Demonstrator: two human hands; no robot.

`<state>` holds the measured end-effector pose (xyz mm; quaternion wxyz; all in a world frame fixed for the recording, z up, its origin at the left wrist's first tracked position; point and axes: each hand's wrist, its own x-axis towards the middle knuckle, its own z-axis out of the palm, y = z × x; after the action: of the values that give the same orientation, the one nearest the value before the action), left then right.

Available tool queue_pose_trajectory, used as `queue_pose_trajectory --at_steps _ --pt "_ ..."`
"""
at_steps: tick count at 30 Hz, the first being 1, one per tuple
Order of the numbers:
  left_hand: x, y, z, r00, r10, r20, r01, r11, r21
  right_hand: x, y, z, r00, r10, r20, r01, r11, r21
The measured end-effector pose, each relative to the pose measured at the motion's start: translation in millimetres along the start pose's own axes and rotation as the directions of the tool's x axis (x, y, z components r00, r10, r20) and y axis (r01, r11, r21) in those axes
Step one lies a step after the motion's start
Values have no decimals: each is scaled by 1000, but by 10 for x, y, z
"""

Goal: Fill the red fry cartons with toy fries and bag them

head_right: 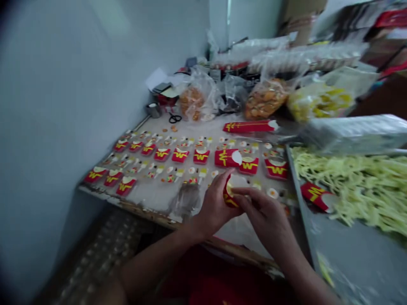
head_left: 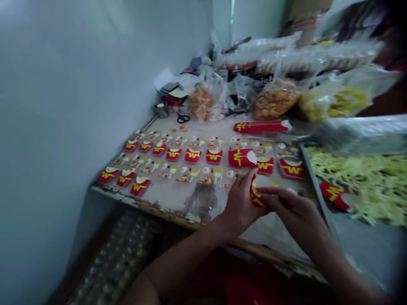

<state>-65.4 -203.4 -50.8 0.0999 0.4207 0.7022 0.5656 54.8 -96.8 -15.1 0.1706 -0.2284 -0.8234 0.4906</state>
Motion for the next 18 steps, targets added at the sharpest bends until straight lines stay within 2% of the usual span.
queue_pose_trajectory --at_steps 2,6,8,10,11,13,16,18 --pt "-159 -122 -542 997 -78 -5 77 997 -24 148 -210 417 987 -45 152 36 997 61" --pt "-557 -429 -1797 966 -252 -58 254 967 27 541 -598 1459 908 -208 363 177 977 118" --pt "-762 -599 -2389 950 -272 -152 298 934 195 764 -721 1981 861 -217 461 185 976 114" --pt "-933 -793 -2847 935 -198 -293 317 836 448 972 -789 2417 798 -180 575 194 980 38" --pt "-996 -898 -3004 938 -162 -306 312 778 546 1061 -806 2587 763 -153 628 210 978 -17" --pt "-1071 -1113 -3166 970 -129 -206 237 692 683 1190 -821 2820 714 -114 691 270 955 -121" --pt "-1088 -1372 -3128 988 -153 32 71 621 780 1243 -844 2954 672 -126 730 426 872 -241" --pt "-1088 -1475 -3053 979 -178 98 21 567 823 1206 -875 2963 651 -142 746 542 775 -325"
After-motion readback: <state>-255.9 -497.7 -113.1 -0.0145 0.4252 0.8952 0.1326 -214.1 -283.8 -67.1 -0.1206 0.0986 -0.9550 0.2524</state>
